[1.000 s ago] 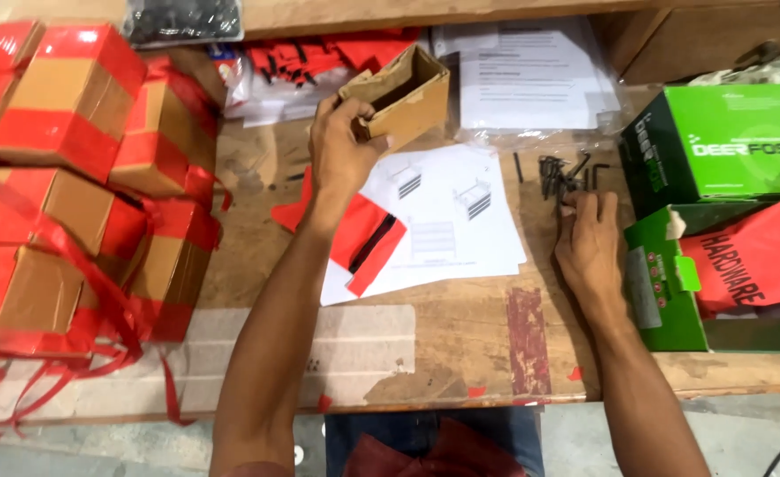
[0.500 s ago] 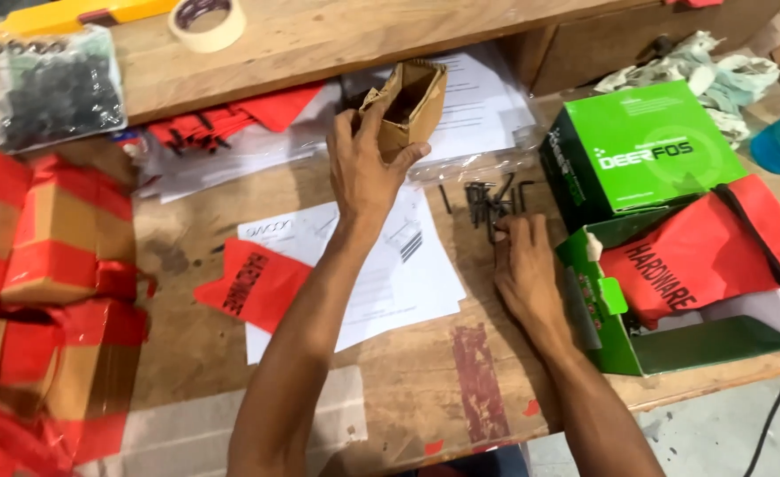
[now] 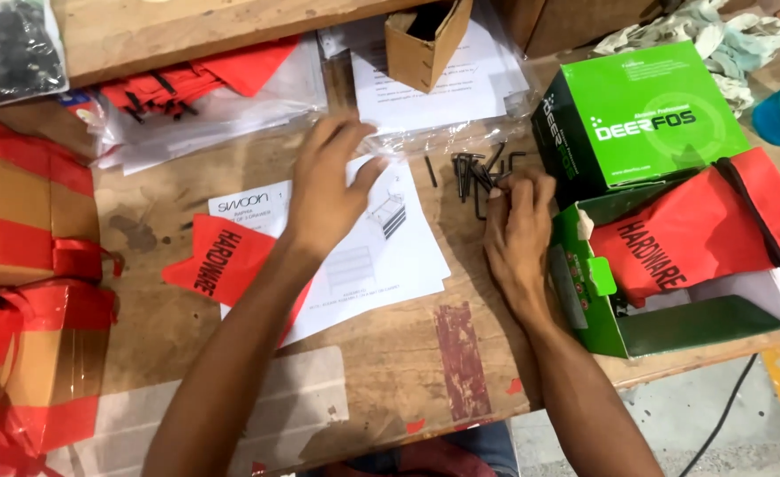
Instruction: Packing small hardware components into labeled red pouches.
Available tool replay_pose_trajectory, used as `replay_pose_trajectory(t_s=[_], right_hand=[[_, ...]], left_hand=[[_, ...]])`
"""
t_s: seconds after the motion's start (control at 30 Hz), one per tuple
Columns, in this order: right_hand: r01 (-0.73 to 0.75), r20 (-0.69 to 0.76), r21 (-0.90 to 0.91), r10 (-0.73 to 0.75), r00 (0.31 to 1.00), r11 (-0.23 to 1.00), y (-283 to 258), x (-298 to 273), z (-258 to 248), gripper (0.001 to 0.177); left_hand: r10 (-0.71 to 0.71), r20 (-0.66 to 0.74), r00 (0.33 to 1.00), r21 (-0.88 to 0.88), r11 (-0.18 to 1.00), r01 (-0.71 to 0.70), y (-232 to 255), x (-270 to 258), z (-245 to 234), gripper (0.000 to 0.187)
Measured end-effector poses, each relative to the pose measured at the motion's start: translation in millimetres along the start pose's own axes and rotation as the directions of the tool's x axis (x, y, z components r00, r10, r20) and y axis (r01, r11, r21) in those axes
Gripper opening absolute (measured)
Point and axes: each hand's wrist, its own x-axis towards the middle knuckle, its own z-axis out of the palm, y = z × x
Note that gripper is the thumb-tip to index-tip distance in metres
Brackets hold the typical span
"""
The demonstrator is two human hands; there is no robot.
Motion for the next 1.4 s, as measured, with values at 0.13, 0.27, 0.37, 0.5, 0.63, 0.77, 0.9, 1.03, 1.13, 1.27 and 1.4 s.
replay_pose_trajectory(t_s=[0.13, 0.27, 0.37, 0.5, 0.63, 0.77, 0.9, 1.03, 1.13, 1.27, 1.4], right_hand=[[0.105, -0.043, 0.015, -0.104, 0.994, 0.994, 7, -1, 3, 0.012], [0.072, -0.049, 0.1, -0.067, 0.997, 0.992, 5, -12, 11, 0.007], [-0.006, -0.029, 0.286, 0.015, 0.999, 0.958, -22, -18, 4, 0.01], [-0.055, 0.05, 0.439, 0.037, 0.998, 0.897, -50, -30, 7, 0.015], [-0.399, 0.497, 0.385, 0.177, 0.849, 0.832, -86, -41, 22, 0.021], [-0.53, 0.667, 0.456, 0.12, 0.735, 0.715, -145, -45, 45, 0.018], [-0.632, 0.769, 0.382, 0.147, 0.622, 0.674, -172, -49, 69, 0.015], [-0.654, 0.777, 0.396, 0.145, 0.613, 0.645, -170, -52, 86, 0.017], [-0.625, 0.775, 0.447, 0.072, 0.628, 0.64, -174, -47, 86, 0.026], [-0.643, 0.83, 0.477, -0.067, 0.554, 0.599, -167, -46, 88, 0.04], [-0.623, 0.853, 0.417, -0.049, 0.519, 0.662, -165, -46, 90, 0.038]], left_hand=[[-0.146, -0.014, 0.989, 0.097, 0.984, 0.147, 6, -73, -63, 0.027], [-0.305, -0.148, 0.941, 0.155, 0.932, 0.327, -24, -150, -87, 0.03], [-0.212, -0.223, 0.952, 0.227, 0.938, 0.262, -33, -178, -84, 0.036], [-0.122, -0.235, 0.964, 0.304, 0.933, 0.192, -29, -184, -78, 0.037], [-0.153, -0.244, 0.958, 0.218, 0.954, 0.208, -39, -188, -64, 0.022], [-0.172, -0.305, 0.937, 0.09, 0.974, 0.208, -38, -190, -68, 0.01], [-0.179, -0.357, 0.917, -0.009, 0.982, 0.188, -38, -190, -74, 0.008], [-0.201, -0.331, 0.922, -0.036, 0.979, 0.2, -36, -189, -77, 0.007], [-0.175, -0.288, 0.942, -0.019, 0.984, 0.177, -38, -190, -74, 0.007], [-0.179, -0.323, 0.93, -0.056, 0.984, 0.17, -36, -187, -74, 0.007], [-0.233, -0.386, 0.893, -0.145, 0.971, 0.19, -33, -185, -77, 0.008]])
